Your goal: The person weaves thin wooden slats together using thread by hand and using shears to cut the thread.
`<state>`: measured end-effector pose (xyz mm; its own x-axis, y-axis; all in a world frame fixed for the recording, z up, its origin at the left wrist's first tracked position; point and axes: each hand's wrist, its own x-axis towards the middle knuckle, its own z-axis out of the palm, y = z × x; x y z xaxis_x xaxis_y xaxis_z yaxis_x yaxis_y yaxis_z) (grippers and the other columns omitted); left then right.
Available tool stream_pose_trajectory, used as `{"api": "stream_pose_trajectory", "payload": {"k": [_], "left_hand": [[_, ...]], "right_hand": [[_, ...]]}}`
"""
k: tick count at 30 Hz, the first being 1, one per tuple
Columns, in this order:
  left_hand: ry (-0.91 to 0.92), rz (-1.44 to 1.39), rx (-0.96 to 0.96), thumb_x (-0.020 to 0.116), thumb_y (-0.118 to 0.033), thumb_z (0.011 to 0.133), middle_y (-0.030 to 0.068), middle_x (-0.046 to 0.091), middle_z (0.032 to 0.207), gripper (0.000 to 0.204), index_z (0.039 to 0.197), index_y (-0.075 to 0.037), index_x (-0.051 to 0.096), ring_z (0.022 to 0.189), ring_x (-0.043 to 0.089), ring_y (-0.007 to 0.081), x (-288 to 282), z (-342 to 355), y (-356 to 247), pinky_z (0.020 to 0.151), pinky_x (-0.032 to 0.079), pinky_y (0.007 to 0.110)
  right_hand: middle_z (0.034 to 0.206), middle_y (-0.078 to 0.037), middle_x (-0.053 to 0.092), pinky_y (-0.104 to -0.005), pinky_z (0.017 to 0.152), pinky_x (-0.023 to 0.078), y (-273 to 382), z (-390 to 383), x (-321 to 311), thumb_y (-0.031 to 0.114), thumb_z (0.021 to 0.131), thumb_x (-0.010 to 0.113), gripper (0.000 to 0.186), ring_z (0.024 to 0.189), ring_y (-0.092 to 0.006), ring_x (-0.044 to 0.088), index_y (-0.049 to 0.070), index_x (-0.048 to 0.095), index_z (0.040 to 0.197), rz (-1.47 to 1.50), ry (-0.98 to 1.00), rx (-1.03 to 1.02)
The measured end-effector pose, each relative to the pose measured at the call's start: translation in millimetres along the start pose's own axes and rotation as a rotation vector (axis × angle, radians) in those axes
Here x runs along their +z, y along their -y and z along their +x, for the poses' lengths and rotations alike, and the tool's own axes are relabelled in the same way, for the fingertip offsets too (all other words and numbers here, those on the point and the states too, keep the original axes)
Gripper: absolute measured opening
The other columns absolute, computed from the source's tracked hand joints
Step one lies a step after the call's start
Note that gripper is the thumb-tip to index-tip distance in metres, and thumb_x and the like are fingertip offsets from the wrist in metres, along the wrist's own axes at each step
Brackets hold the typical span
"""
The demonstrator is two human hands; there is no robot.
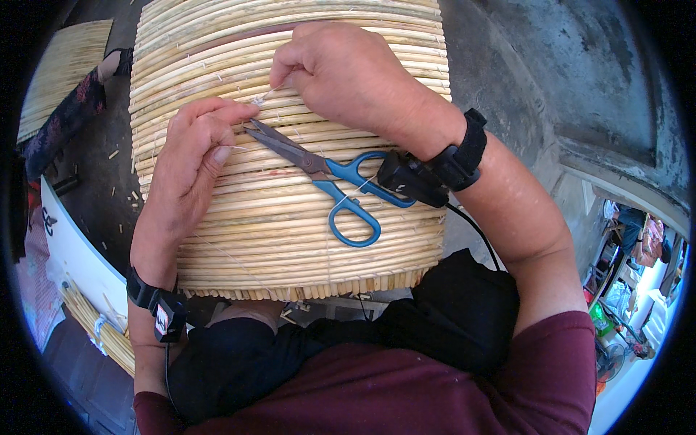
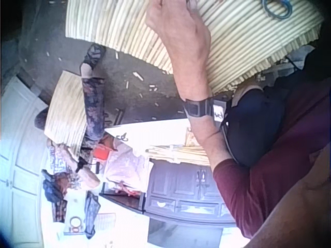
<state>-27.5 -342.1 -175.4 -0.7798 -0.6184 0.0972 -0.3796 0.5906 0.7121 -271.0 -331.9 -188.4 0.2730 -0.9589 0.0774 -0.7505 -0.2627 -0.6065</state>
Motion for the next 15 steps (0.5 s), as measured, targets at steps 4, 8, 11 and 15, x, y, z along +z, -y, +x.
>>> {"api": "stream_pose_trajectory", "payload": {"k": [4, 8, 11, 15], "left_hand": [[-0.046, -0.004, 0.026, 0.055, 0.001, 0.088, 0.0083, 0.064, 0.118, 0.008, 0.091, -0.006, 0.052, 0.113, 0.050, 0.0301, 2.9, 2.6, 2.4, 0.099, 0.038, 0.041], [-0.044, -0.069, -0.046, 0.051, -0.001, 0.093, 0.0106, 0.062, 0.122, 0.007, 0.089, -0.006, 0.049, 0.117, 0.049, 0.0273, 3.3, 1.8, 2.5, 0.100, 0.040, 0.037], [-0.044, -0.090, -0.052, 0.050, 0.000, 0.093, 0.0122, 0.062, 0.120, 0.007, 0.088, -0.006, 0.049, 0.115, 0.050, 0.0258, 3.6, 3.3, 2.8, 0.097, 0.042, 0.036], [-0.081, -0.051, -0.039, 0.054, 0.002, 0.089, 0.0116, 0.063, 0.116, 0.007, 0.090, -0.004, 0.051, 0.107, 0.052, 0.0278, 3.2, 4.6, 0.7, 0.093, 0.044, 0.035]], "right_hand": [[0.085, -0.005, 0.065, -0.0377, 0.072, 0.050, 2.5, -0.7, 3.6, 0.015, 0.088, 0.059, 0.014, 0.083, -0.0244, 0.063, 0.012, 0.072, 0.087, -0.017, -0.023, -0.030], [0.085, -0.003, 0.066, -0.0375, 0.072, 0.050, 4.4, -2.4, 4.7, 0.016, 0.088, 0.061, 0.012, 0.083, -0.0232, 0.064, 0.013, 0.073, 0.088, -0.054, -0.031, 0.002], [0.086, -0.003, 0.066, -0.0374, 0.072, 0.050, 5.3, -3.2, 5.5, 0.014, 0.088, 0.062, 0.011, 0.082, -0.0233, 0.064, 0.013, 0.073, 0.088, -0.035, -0.036, 0.020], [0.086, -0.004, 0.066, -0.0375, 0.072, 0.050, 5.9, -2.7, 6.8, 0.013, 0.088, 0.062, 0.011, 0.081, -0.0236, 0.064, 0.013, 0.073, 0.088, -0.058, -0.046, 0.021]]}}
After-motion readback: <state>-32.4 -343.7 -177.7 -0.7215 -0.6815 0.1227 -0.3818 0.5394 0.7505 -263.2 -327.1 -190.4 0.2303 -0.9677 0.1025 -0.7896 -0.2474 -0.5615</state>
